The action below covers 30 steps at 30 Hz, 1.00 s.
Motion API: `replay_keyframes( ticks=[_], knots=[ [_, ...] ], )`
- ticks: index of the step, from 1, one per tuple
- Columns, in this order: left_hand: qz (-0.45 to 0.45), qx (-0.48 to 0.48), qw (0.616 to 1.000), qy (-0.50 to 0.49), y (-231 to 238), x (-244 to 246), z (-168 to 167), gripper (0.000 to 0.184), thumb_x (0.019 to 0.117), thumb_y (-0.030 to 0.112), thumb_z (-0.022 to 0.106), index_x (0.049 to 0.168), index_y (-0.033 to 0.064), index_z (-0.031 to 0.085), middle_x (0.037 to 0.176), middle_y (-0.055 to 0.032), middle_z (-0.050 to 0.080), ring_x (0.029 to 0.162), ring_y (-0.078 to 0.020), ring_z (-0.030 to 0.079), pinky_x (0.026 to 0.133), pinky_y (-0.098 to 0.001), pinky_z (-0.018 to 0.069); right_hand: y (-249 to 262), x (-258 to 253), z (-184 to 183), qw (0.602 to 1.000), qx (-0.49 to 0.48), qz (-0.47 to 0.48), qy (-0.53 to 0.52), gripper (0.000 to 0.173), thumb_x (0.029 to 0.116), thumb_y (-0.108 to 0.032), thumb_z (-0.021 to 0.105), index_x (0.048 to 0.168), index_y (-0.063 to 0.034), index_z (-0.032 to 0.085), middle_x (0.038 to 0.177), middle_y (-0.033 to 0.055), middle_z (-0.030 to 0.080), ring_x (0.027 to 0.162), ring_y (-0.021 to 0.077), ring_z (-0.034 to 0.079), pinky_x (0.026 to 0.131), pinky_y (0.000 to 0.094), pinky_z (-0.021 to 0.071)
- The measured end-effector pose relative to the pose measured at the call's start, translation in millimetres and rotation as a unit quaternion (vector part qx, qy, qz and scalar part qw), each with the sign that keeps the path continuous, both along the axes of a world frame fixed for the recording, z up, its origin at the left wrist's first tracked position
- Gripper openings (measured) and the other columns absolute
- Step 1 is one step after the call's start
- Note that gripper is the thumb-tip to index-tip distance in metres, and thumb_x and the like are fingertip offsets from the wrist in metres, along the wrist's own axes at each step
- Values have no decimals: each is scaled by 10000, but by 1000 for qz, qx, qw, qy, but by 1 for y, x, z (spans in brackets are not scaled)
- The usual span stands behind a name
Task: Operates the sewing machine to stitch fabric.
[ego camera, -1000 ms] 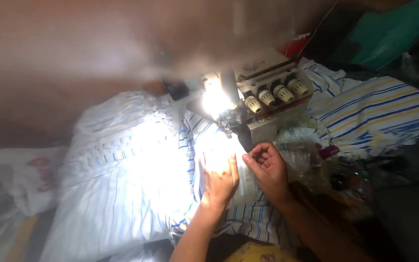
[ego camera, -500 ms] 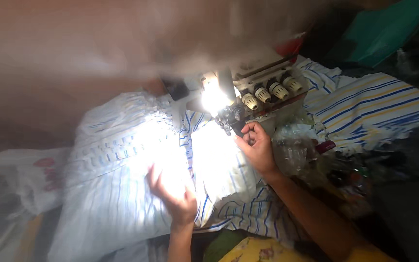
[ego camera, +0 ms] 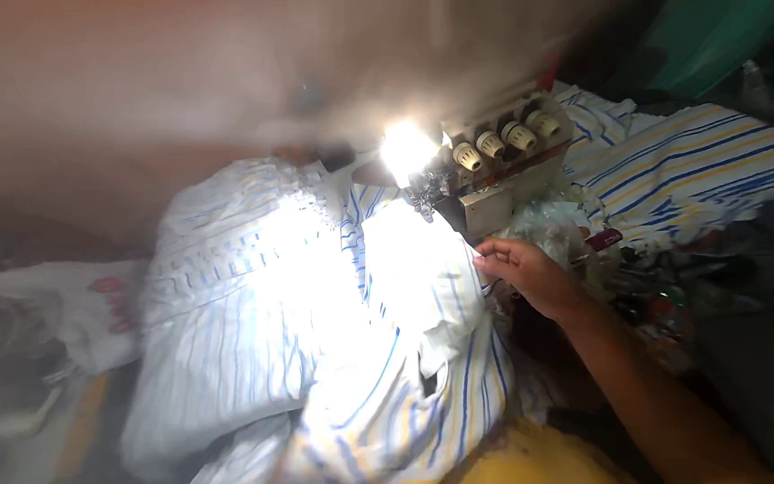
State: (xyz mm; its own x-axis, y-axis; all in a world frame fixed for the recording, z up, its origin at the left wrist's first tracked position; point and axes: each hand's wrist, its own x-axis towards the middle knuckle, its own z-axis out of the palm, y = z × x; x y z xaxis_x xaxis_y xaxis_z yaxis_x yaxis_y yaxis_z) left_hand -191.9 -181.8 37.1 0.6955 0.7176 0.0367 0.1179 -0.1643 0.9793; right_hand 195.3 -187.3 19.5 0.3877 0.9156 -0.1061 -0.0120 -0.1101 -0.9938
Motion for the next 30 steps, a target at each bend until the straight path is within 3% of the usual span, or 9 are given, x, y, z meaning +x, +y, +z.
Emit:
replay_keyframes(
  ticks=[2,4,6,8,13,20,25,28,30],
  knots=[
    [137,199,969,50,26,-37,54,368,876,226,798,1214,277,662,1109,169,725,1022,22,680,912,-224,579,-9,-1,4,994,8,38,100,101,1000,-35,556,993,-31,657,827,-23,681,747,28,657,730,221,570],
    [276,325,874,234,94,-67,99,419,857,271,796,1148,18,635,1053,-50,703,1008,-159,696,896,-365,591,-7,-15,6,978,35,48,201,172,1017,-40,480,962,-70,641,800,-34,697,721,34,672,703,220,582],
    [329,363,769,410,179,-68,117,545,930,327,724,1229,-116,620,1191,-367,619,1145,-515,595,954,-710,443,-1,-39,2,956,51,28,287,187,1035,-42,445,988,-58,625,786,-12,699,701,56,678,679,233,587],
    [340,388,737,438,205,-15,121,547,924,220,752,1340,-88,577,1382,-427,477,1315,-621,421,1056,-789,287,6,-61,-4,945,35,6,325,150,1053,-51,440,1024,-58,587,805,-8,661,700,60,650,656,233,565],
    [37,421,891,167,128,125,42,337,834,164,753,1076,-63,700,1031,-214,704,956,-298,685,854,-456,545,1,-79,-18,948,-16,-19,319,151,1062,-55,468,1159,0,570,985,56,663,848,108,679,757,288,586],
    [56,528,835,147,146,148,-49,267,856,142,679,1020,-64,720,955,-199,734,877,-339,731,800,-463,585,-11,-72,-19,966,-22,-58,249,92,1037,-32,527,1046,0,613,876,18,664,769,59,671,719,231,583],
    [109,344,929,75,134,140,-27,182,945,44,603,964,-74,740,929,-123,745,892,-78,712,859,-215,561,-14,-72,-23,964,3,-83,252,89,1032,-29,520,1007,-30,605,852,-7,668,772,50,670,746,228,579],
    [140,178,973,39,119,144,22,162,982,10,479,940,3,635,778,87,631,686,83,587,646,-115,505,-17,-71,-20,965,18,-92,245,103,1039,-49,487,1011,-58,586,861,-27,661,781,34,663,740,212,570],
    [121,246,961,39,110,149,44,186,964,46,476,852,50,624,694,126,577,615,122,528,583,-73,451,-21,-70,-20,968,27,-98,228,105,1039,-61,487,1016,-71,589,841,-51,662,763,12,659,719,190,562]
  ],
)
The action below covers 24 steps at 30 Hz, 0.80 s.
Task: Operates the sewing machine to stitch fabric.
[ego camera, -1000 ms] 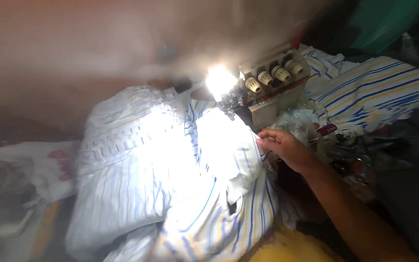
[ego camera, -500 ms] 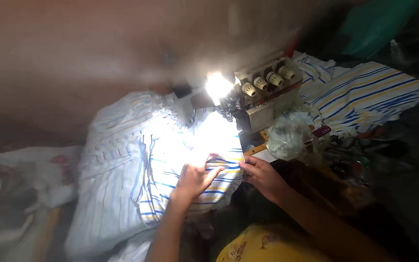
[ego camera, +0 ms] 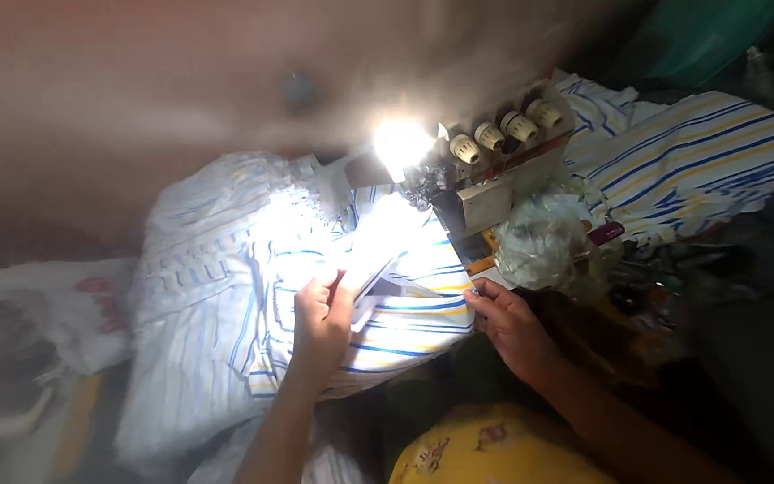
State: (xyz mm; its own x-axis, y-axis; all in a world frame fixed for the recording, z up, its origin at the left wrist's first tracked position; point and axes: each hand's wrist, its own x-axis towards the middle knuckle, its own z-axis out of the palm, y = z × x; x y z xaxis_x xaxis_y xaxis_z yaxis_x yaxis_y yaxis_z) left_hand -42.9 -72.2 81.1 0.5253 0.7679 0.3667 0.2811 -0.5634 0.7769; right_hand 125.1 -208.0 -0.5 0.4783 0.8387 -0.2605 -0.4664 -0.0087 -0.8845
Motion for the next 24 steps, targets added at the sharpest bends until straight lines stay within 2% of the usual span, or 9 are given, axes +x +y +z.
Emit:
replay_keyframes(
  ticks=[2,4,5,7,9,11,13,20,24],
  knots=[
    [-39,158,985,56,-11,9,13,223,960,140,559,840,-2,682,670,30,557,605,71,492,582,-78,418,-3,0,-2,1000,12,-7,-24,95,1022,-65,506,1016,-79,600,829,-67,680,760,3,670,723,186,571],
    [-76,289,946,126,-26,20,15,251,962,211,592,894,25,746,647,-45,591,563,-82,517,534,-193,416,-6,0,-5,998,28,-15,-49,77,989,-57,548,1021,-73,616,825,-73,695,758,-3,678,723,182,578],
    [-93,340,922,160,-35,27,13,236,962,203,594,900,43,756,640,-49,593,536,-131,533,493,-239,417,-7,1,-6,997,34,-15,-63,77,973,-54,569,1029,-71,619,830,-76,699,760,-13,676,722,170,571],
    [-114,422,873,215,-55,38,1,189,925,105,596,890,24,764,664,-66,607,492,-165,544,413,-266,397,-9,1,-8,995,36,-13,-88,79,959,-62,605,1032,-64,634,828,-80,701,753,-28,668,717,151,562],
    [-115,468,831,277,-71,44,-13,194,879,19,570,875,3,763,716,-81,642,516,-165,559,418,-263,372,-10,0,-10,994,32,-11,-104,55,961,-71,605,995,-66,647,790,-96,682,715,-50,642,690,132,542],
    [-98,492,803,321,-79,48,-28,203,855,-12,561,846,8,763,746,-84,671,535,-158,573,430,-261,358,-8,-1,-12,994,33,-15,-105,67,963,-62,587,949,-72,652,749,-111,658,679,-66,614,666,117,519],
    [-72,500,793,340,-81,53,-38,201,853,-20,567,839,3,765,753,-87,683,550,-159,589,442,-262,367,-6,-1,-13,994,36,-18,-98,81,970,-59,586,928,-75,653,731,-109,657,660,-67,608,647,110,512],
    [19,491,783,381,-74,77,-35,200,869,-15,596,939,-7,783,774,-99,698,552,-159,593,461,-269,368,15,5,-10,993,22,-43,-107,56,964,-38,608,934,-45,654,740,-77,651,643,-65,592,631,104,503],
    [47,454,782,425,-71,92,-32,188,859,-11,641,1000,-42,761,774,-131,658,509,-163,593,409,-252,372,27,11,-5,992,5,-41,-121,50,972,-12,610,987,-12,658,765,-46,652,663,-52,592,642,121,500]
  ],
)
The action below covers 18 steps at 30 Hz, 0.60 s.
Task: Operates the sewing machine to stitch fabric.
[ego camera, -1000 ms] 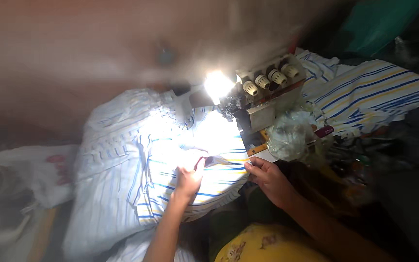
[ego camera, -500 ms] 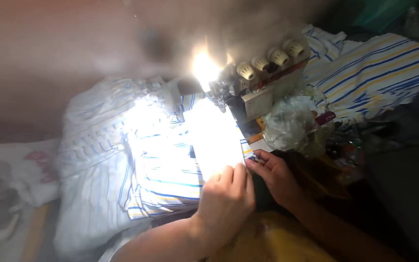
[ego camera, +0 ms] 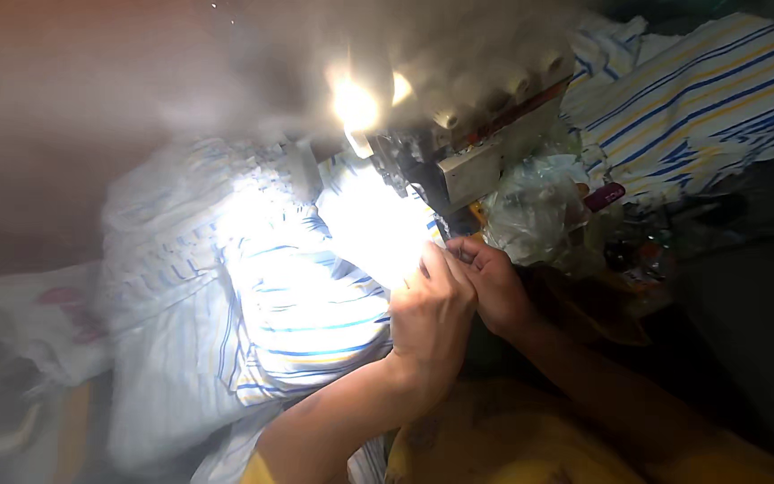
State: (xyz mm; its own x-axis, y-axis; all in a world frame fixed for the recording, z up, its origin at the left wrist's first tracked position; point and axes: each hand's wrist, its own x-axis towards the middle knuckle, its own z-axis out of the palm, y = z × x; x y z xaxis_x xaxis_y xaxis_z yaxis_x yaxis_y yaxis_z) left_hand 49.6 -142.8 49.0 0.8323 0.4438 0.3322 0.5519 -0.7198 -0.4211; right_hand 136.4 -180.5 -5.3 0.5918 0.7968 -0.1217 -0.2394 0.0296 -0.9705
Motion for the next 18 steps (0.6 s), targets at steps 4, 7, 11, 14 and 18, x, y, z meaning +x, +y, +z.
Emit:
replay_keyframes(
  ticks=[4,7,11,14,18],
  knots=[
    [44,-16,999,-9,9,15,-1,160,877,19,654,999,-54,726,769,-119,591,526,-163,578,409,-247,357,11,8,-3,1000,29,11,-5,87,971,15,590,993,-30,661,783,-40,658,681,-34,601,653,136,511],
    [55,-32,998,-17,14,22,4,101,881,8,652,946,-56,695,749,-114,564,530,-162,574,414,-250,362,17,12,-6,999,52,12,-11,73,965,-4,610,983,-40,671,774,-45,656,682,-33,603,642,134,509],
    [40,-61,996,-48,13,18,2,39,885,1,649,869,-35,647,695,-98,545,491,-164,564,398,-248,365,19,15,-2,998,35,11,-60,21,956,-22,653,964,-38,664,762,-46,664,654,-46,602,627,121,508],
    [3,-80,990,-112,8,5,-7,83,873,4,645,794,-19,657,642,-89,542,479,-175,569,398,-259,388,15,16,-2,992,17,6,-124,18,952,-43,641,946,-35,656,710,-56,623,590,-75,545,574,97,466],
    [-34,-72,979,-185,1,-18,-22,97,872,50,646,825,33,730,630,-69,578,522,-187,574,449,-282,386,6,17,-12,980,1,4,-198,76,942,-85,648,958,-13,665,768,-14,647,658,-66,589,622,96,491]
  ],
)
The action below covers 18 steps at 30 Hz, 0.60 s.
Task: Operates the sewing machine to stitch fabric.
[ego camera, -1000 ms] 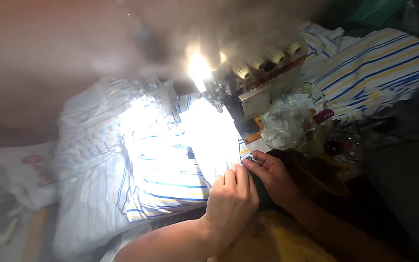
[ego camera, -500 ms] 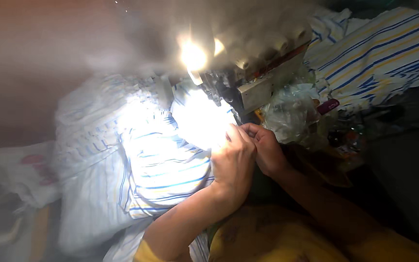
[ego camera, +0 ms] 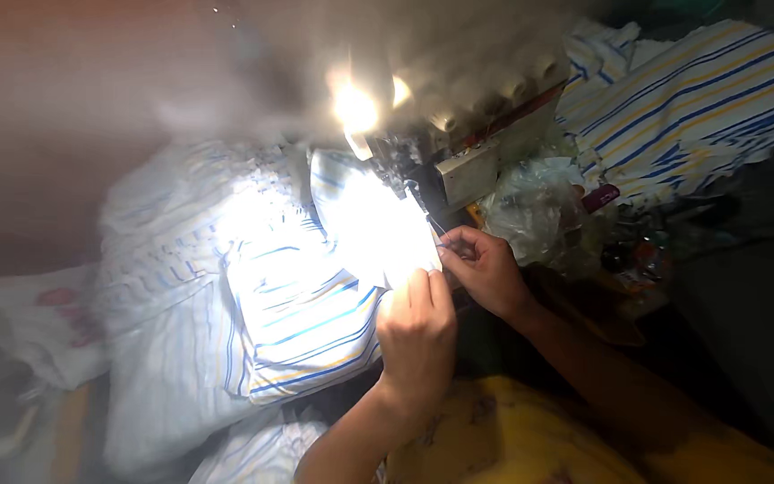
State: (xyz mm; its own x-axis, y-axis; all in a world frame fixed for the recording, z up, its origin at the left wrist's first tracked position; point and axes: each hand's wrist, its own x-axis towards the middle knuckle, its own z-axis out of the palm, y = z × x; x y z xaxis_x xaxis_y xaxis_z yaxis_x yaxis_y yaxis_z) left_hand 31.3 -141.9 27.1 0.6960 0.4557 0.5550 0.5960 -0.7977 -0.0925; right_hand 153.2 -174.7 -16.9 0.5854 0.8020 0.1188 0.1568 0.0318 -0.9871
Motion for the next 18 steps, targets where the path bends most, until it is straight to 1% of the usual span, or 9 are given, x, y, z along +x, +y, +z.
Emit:
replay_keyframes(
  ticks=[1,3,4,6,8,10,12,15,18],
  knots=[
    [-4,5,1000,-15,-1,-6,-3,109,874,73,651,855,56,757,672,-71,607,574,-199,589,492,-297,396,-2,-1,-3,1000,-6,-2,-16,87,939,-93,646,962,-12,668,780,-4,651,672,-57,595,630,102,493],
    [-19,9,999,-38,-2,-15,-6,132,880,119,652,900,97,780,805,-78,689,745,-239,636,642,-356,429,-7,-2,-6,999,-15,-4,-46,110,938,-97,637,971,1,675,797,32,658,683,-22,610,635,125,504],
    [-34,13,998,-51,-1,-18,-7,135,882,123,652,906,108,784,832,-73,707,798,-247,637,704,-372,424,-10,-2,-7,998,-18,-6,-61,119,934,-97,632,967,7,679,801,48,659,686,-7,609,636,136,500],
    [-63,27,995,-66,0,-21,-11,138,903,112,648,908,113,786,814,-52,713,826,-236,634,790,-376,421,-16,-2,-7,997,-23,-4,-73,137,945,-129,636,959,-2,687,813,43,669,698,-20,613,647,124,503],
    [-81,39,994,-64,1,-22,-14,151,915,103,634,910,105,785,776,-42,689,810,-221,626,818,-368,417,-21,-1,-6,998,-27,5,-58,156,965,-147,633,964,-4,692,836,32,678,719,-39,612,666,112,500],
    [-82,52,994,-51,1,-19,-17,167,926,96,615,922,95,782,772,-50,678,807,-218,617,826,-371,406,-22,-1,-5,999,-29,13,-30,151,971,-146,634,957,-6,689,819,8,669,708,-55,594,663,107,488],
    [-72,74,994,-38,3,-14,-20,173,923,86,612,934,87,785,781,-53,688,811,-216,621,816,-372,397,-19,-1,-2,999,-18,29,0,122,974,-118,630,974,-4,675,810,-3,661,694,-58,591,654,109,491],
    [-57,102,993,-25,11,-5,-24,173,909,53,617,946,83,783,794,-49,690,826,-214,615,820,-385,372,-13,2,8,997,-9,60,53,94,971,-33,613,1048,11,644,817,-1,639,671,-52,568,639,113,481],
    [-42,119,991,-38,22,4,-25,161,897,58,636,949,93,785,802,-45,688,824,-211,606,817,-390,354,-6,6,15,991,7,79,107,115,970,9,594,1073,5,646,836,-12,654,694,-47,589,671,121,503]
  ],
)
